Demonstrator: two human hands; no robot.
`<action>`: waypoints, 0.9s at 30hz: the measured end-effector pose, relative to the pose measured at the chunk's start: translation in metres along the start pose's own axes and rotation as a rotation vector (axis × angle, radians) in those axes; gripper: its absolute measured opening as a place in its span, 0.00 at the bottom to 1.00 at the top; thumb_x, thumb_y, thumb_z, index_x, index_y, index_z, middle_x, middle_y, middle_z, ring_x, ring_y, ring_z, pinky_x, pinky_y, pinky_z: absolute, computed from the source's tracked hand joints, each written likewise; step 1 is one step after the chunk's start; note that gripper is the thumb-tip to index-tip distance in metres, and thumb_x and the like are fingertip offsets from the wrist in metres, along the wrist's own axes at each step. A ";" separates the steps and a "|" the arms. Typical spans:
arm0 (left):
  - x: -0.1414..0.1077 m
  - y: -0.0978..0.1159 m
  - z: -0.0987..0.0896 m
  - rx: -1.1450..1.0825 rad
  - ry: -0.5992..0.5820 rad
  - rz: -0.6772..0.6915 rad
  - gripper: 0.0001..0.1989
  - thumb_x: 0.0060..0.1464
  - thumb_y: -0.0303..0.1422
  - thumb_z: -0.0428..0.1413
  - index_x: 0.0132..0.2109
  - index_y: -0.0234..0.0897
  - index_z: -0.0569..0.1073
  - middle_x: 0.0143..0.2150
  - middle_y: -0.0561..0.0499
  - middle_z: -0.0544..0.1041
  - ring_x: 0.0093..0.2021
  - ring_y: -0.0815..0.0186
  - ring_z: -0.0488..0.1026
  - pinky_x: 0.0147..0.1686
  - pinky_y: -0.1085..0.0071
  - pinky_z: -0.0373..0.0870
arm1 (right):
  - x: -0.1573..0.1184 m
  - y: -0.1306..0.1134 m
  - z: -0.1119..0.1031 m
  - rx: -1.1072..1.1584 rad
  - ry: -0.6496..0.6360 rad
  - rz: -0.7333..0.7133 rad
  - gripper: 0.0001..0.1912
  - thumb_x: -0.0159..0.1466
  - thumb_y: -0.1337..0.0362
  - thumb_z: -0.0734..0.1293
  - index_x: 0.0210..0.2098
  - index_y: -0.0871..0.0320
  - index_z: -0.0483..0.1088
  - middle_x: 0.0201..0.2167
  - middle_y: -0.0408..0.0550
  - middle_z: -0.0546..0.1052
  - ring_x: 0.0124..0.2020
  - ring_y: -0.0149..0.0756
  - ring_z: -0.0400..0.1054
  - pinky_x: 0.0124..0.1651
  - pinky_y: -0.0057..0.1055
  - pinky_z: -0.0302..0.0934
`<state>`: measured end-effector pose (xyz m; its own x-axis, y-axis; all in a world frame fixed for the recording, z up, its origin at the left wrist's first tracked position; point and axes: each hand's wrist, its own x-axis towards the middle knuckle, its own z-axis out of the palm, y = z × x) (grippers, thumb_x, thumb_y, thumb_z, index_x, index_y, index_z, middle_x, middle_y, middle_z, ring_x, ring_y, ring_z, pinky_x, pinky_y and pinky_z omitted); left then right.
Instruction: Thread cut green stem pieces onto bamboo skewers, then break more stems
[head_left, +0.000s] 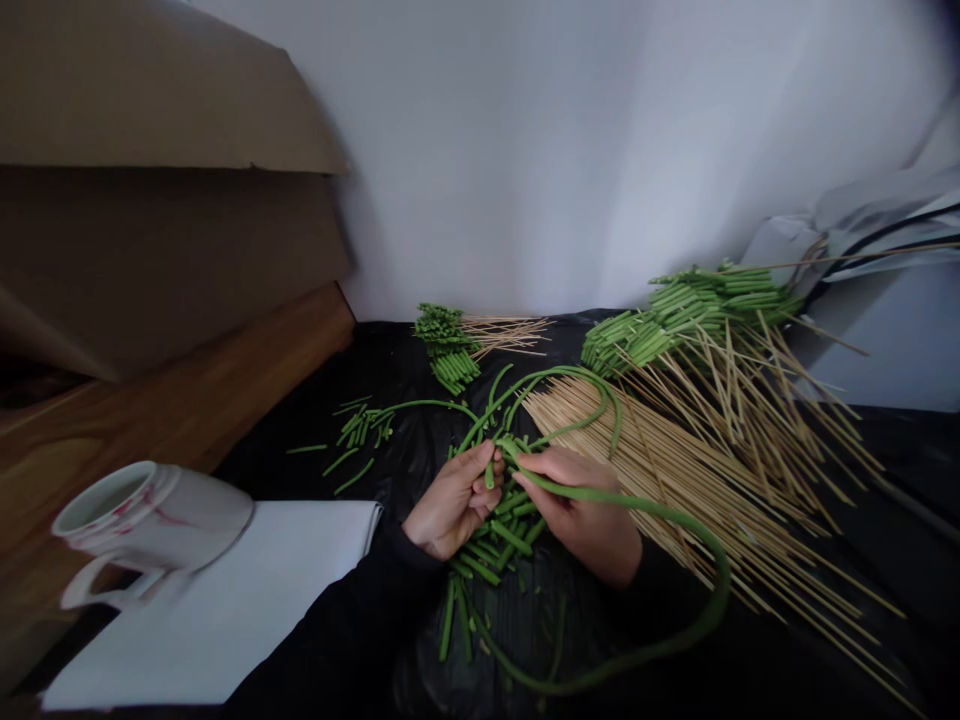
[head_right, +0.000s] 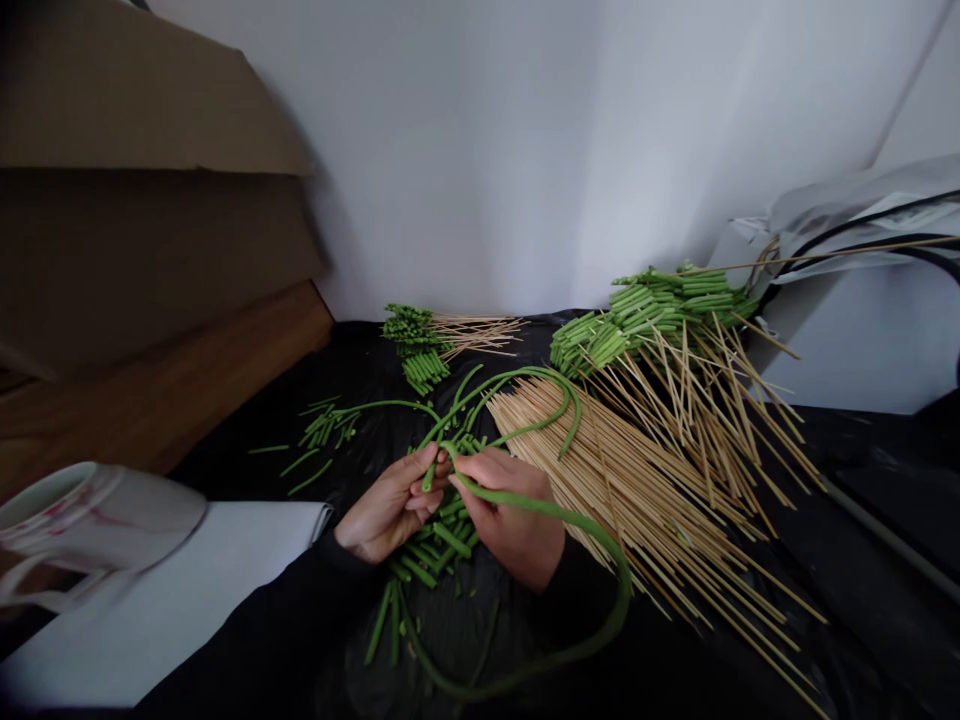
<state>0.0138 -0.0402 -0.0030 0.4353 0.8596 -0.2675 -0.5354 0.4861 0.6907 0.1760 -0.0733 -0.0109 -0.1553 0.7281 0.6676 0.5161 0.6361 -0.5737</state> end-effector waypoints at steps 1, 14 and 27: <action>0.001 -0.001 -0.001 0.015 0.015 0.010 0.11 0.48 0.30 0.64 0.32 0.26 0.71 0.27 0.55 0.65 0.18 0.85 0.52 0.14 0.87 0.46 | -0.001 0.000 0.001 -0.020 -0.013 -0.012 0.06 0.64 0.66 0.63 0.38 0.56 0.72 0.31 0.45 0.76 0.33 0.31 0.69 0.35 0.29 0.61; 0.002 -0.004 -0.001 0.086 0.074 0.050 0.15 0.45 0.34 0.66 0.28 0.30 0.68 0.19 0.60 0.60 0.16 0.83 0.48 0.15 0.85 0.46 | -0.009 -0.002 0.011 -0.072 -0.093 -0.054 0.08 0.66 0.67 0.60 0.38 0.57 0.71 0.29 0.46 0.75 0.32 0.32 0.69 0.36 0.28 0.60; 0.004 0.003 -0.001 0.034 0.099 0.062 0.14 0.46 0.33 0.66 0.35 0.26 0.72 0.24 0.56 0.66 0.17 0.84 0.50 0.13 0.87 0.46 | -0.011 -0.010 0.015 0.005 -0.225 -0.088 0.09 0.65 0.65 0.61 0.33 0.57 0.72 0.28 0.45 0.75 0.31 0.31 0.68 0.36 0.28 0.60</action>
<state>0.0130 -0.0349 -0.0022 0.3281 0.8999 -0.2874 -0.5334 0.4276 0.7298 0.1599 -0.0835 -0.0196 -0.3837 0.7077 0.5932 0.4880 0.7007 -0.5204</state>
